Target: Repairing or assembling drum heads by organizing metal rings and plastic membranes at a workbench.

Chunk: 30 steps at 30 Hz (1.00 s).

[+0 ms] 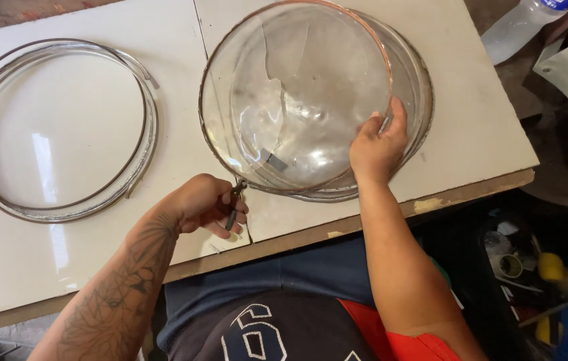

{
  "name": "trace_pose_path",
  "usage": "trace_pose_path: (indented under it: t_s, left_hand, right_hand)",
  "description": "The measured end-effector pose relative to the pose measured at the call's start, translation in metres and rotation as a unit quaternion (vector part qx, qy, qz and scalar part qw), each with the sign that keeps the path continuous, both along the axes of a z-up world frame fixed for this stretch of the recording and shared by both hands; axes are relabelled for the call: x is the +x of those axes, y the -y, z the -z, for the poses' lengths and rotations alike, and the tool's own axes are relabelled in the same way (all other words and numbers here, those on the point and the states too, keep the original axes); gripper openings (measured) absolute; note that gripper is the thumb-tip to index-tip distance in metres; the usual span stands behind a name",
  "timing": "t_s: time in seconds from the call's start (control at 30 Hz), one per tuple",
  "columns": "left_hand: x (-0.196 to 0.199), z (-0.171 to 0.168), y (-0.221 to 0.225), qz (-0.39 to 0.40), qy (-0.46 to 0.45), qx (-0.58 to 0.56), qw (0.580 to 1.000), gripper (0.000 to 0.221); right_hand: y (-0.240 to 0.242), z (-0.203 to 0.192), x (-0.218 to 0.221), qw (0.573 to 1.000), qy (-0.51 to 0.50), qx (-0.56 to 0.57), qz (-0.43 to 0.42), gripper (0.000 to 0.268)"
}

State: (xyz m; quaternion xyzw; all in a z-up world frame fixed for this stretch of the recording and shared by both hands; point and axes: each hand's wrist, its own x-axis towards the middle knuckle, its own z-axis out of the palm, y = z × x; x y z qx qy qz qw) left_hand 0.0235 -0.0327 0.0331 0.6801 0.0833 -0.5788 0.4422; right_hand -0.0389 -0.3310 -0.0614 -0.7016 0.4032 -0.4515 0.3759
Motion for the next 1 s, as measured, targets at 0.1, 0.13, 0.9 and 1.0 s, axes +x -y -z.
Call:
trace_pose_path:
  t_s: [0.1,0.13,0.9,1.0]
  left_hand:
    - [0.006,0.014,-0.003,0.0,-0.01,-0.015,1.0,0.038]
    - [0.007,0.017,-0.003,0.0,-0.011,-0.015,1.0,0.038]
    - [-0.011,0.04,-0.004,0.121,0.255,0.091,0.955,0.022]
    - [-0.013,0.02,-0.002,0.148,0.278,0.1,0.944,0.021]
  right_hand:
    - [0.012,0.012,0.003,0.999,-0.003,-0.035,-0.001,0.037]
    - [0.008,0.008,0.002,0.999,-0.004,-0.035,-0.001,0.037]
    - [-0.001,0.007,0.003,0.996,-0.066,-0.066,0.003,0.037]
    - [0.001,0.009,0.004,0.995,-0.073,-0.068,0.004,0.036]
